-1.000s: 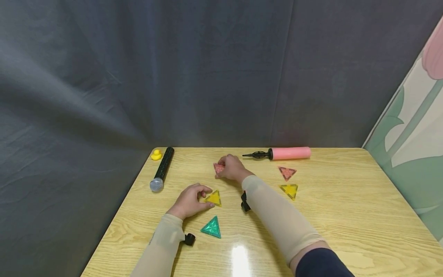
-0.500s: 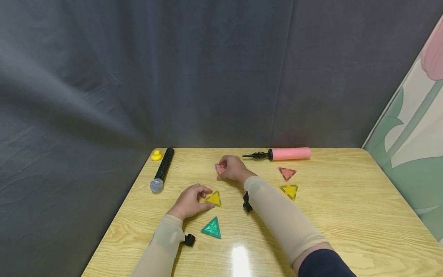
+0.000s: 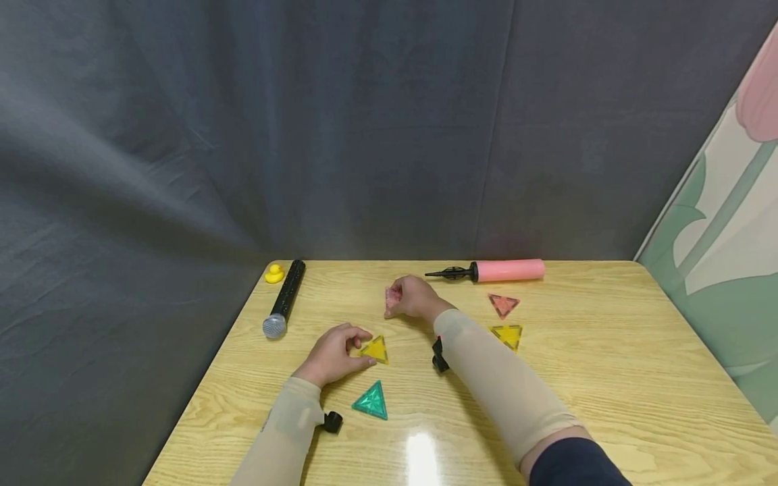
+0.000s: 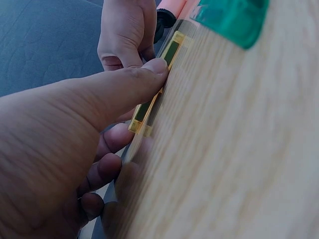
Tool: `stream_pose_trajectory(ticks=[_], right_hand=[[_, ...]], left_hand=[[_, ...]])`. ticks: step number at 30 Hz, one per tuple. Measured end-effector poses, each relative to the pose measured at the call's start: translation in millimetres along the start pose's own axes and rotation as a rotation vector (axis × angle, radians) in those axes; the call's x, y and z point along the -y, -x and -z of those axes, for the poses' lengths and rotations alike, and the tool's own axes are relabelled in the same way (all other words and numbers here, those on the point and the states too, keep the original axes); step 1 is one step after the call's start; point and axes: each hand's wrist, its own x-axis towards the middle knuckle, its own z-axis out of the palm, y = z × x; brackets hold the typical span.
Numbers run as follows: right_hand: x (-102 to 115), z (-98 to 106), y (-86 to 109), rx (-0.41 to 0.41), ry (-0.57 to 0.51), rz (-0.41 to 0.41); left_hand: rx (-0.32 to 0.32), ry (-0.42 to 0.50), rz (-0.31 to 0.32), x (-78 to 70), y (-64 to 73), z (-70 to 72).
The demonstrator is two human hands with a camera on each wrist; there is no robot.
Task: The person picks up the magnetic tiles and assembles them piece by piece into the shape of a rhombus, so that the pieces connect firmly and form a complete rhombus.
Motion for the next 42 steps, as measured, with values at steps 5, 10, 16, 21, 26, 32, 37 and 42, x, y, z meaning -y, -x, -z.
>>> stream_pose_trajectory(ticks=[5, 10, 16, 21, 26, 32, 37, 42], right_hand=[[-1, 4, 3.5, 0.009, -0.023, 0.025], [-4, 6, 4.8, 0.003, -0.009, 0.036], [-8, 9, 4.1, 0.014, 0.021, 0.026], [-6, 15, 8.8, 0.03, 0.013, 0.055], [-3, 21, 15.5, 0.031, -0.001, 0.072], [-4, 28, 21.3, 0.022, -0.008, 0.097], [-6, 33, 28.8, 0.009, -0.038, 0.095], [-4, 36, 37.0, -0.002, -0.058, 0.083]], left_hand=[[-0.004, 0.013, 0.007, -0.9, -0.1, 0.3], [-0.008, 0.017, 0.003, -0.7, -0.4, -0.3], [-0.012, 0.028, 0.003, -1.1, -0.3, -0.9], [-0.014, 0.021, 0.003, -1.7, 0.2, -1.1], [-0.004, 0.024, 0.018, -2.4, 0.8, -1.0], [0.004, 0.028, 0.028, -1.3, 0.7, -1.8], [0.008, 0.029, 0.025, 0.0, 0.6, -2.7], [0.012, 0.03, 0.026, -1.0, 1.0, -3.2]])
